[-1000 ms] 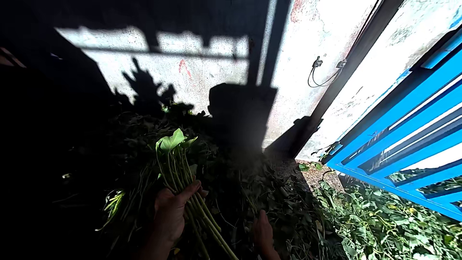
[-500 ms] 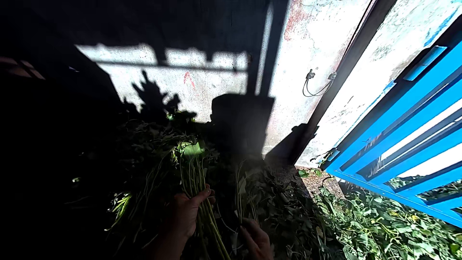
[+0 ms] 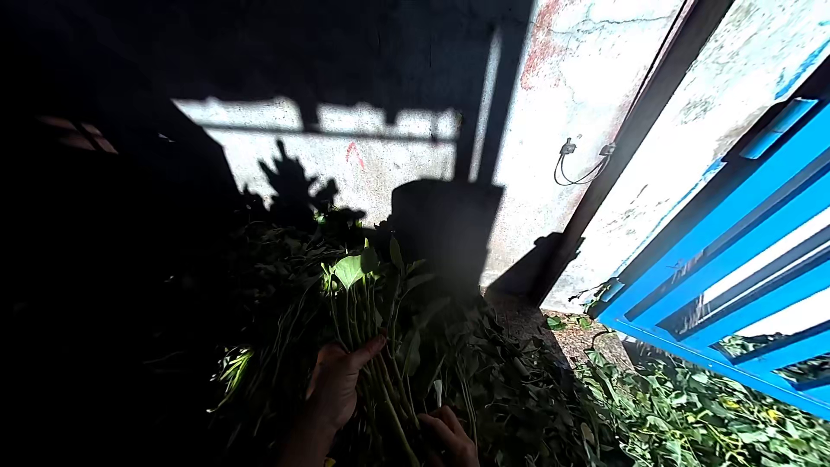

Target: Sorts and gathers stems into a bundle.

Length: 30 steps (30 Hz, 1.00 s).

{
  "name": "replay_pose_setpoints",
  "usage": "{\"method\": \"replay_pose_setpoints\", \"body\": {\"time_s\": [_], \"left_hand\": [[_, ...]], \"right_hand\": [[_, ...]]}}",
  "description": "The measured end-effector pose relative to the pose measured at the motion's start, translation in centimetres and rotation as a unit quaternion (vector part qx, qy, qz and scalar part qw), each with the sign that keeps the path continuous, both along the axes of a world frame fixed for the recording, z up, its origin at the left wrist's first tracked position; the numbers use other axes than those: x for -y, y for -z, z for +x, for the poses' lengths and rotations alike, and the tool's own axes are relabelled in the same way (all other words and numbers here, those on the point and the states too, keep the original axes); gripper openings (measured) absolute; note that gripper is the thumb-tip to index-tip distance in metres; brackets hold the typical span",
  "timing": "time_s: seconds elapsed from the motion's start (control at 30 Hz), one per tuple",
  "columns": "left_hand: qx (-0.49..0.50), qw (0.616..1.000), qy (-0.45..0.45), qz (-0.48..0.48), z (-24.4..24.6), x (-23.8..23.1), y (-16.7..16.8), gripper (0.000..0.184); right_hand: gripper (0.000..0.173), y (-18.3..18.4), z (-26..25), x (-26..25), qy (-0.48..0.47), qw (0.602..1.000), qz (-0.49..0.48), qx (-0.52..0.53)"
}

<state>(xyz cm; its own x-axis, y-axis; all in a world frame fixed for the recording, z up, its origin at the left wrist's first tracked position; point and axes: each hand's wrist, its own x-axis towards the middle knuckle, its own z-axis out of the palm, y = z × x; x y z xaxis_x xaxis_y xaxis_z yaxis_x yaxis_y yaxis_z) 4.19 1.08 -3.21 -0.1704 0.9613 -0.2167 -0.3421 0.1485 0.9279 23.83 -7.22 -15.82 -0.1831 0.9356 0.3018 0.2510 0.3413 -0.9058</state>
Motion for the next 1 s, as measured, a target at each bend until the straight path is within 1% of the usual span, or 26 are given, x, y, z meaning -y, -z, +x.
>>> {"method": "replay_pose_setpoints", "body": {"time_s": [0.13,0.27,0.33,0.4,0.47,0.5,0.53,0.6,0.63,0.67,0.7,0.73,0.77,0.8,0.87,0.93,0.97,1.0], "left_hand": [[0.004,0.999,0.034,0.009,0.1,0.2,-0.4,0.022],[0.014,0.999,0.046,0.024,0.3,0.4,-0.4,0.02],[0.015,0.998,0.046,0.032,0.3,0.4,-0.4,0.023],[0.012,0.998,0.049,0.049,0.2,0.5,-0.3,0.03],[-0.007,0.998,0.035,0.06,0.2,0.5,-0.3,0.035],[-0.017,0.998,0.026,0.06,0.3,0.6,-0.4,0.035],[-0.024,0.998,0.027,0.06,0.3,0.6,-0.4,0.034],[-0.033,0.995,0.067,0.066,0.1,0.8,-0.5,0.029],[-0.036,0.992,0.097,0.072,0.1,0.9,-0.5,0.027],[-0.041,0.988,0.126,0.08,0.1,1.0,-0.4,0.026],[-0.05,0.984,0.15,0.087,0.2,1.1,-0.2,0.025],[-0.059,0.979,0.168,0.096,0.1,1.1,-0.1,0.024],[-0.063,0.976,0.179,0.106,0.1,1.1,0.0,0.022],[-0.063,0.974,0.182,0.116,0.1,1.0,0.0,0.022],[-0.06,0.975,0.172,0.13,0.0,0.9,-0.2,0.021],[-0.051,0.977,0.157,0.136,-0.2,0.7,-0.2,0.02],[-0.044,0.978,0.15,0.135,-0.3,0.6,-0.2,0.02],[-0.039,0.981,0.14,0.128,-0.2,0.6,-0.3,0.021]], "right_hand": [[0.024,-0.4,0.4,0.1,-0.041,0.997,-0.033,-0.053],[0.025,0.1,0.4,0.1,-0.043,0.997,-0.036,-0.048],[0.025,0.2,0.3,0.1,-0.03,0.999,-0.034,-0.03],[0.025,0.1,0.2,0.1,-0.008,1.0,-0.025,-0.005],[0.026,-0.2,0.1,0.1,0.001,1.0,-0.026,0.018],[0.028,-0.6,0.1,0.1,-0.003,0.999,-0.038,0.03],[0.036,-1.0,0.1,-0.1,-0.012,0.997,-0.06,0.042],[0.055,-1.6,-0.1,-0.8,-0.026,0.993,-0.101,0.047],[0.062,-1.9,-0.3,-1.2,-0.027,0.992,-0.117,0.03],[0.065,-2.3,-0.5,-1.7,-0.022,0.992,-0.127,0.002],[0.062,-2.8,-0.9,-2.3,-0.012,0.991,-0.13,-0.024],[0.056,-3.6,-1.1,-2.8,-0.009,0.99,-0.132,-0.057],[0.046,-4.5,-1.4,-3.2,-0.011,0.984,-0.142,-0.108],[0.032,-5.3,-1.8,-3.5,-0.014,0.97,-0.163,-0.181],[0.016,-6.1,-2.1,-3.8,-0.013,0.915,-0.231,-0.33],[0.012,-6.3,-2.3,-3.7,0.009,0.863,-0.274,-0.425],[0.011,-6.5,-2.4,-3.6,0.023,0.847,-0.283,-0.45],[0.013,-6.7,-2.4,-3.4,0.029,0.841,-0.282,-0.461]]}}
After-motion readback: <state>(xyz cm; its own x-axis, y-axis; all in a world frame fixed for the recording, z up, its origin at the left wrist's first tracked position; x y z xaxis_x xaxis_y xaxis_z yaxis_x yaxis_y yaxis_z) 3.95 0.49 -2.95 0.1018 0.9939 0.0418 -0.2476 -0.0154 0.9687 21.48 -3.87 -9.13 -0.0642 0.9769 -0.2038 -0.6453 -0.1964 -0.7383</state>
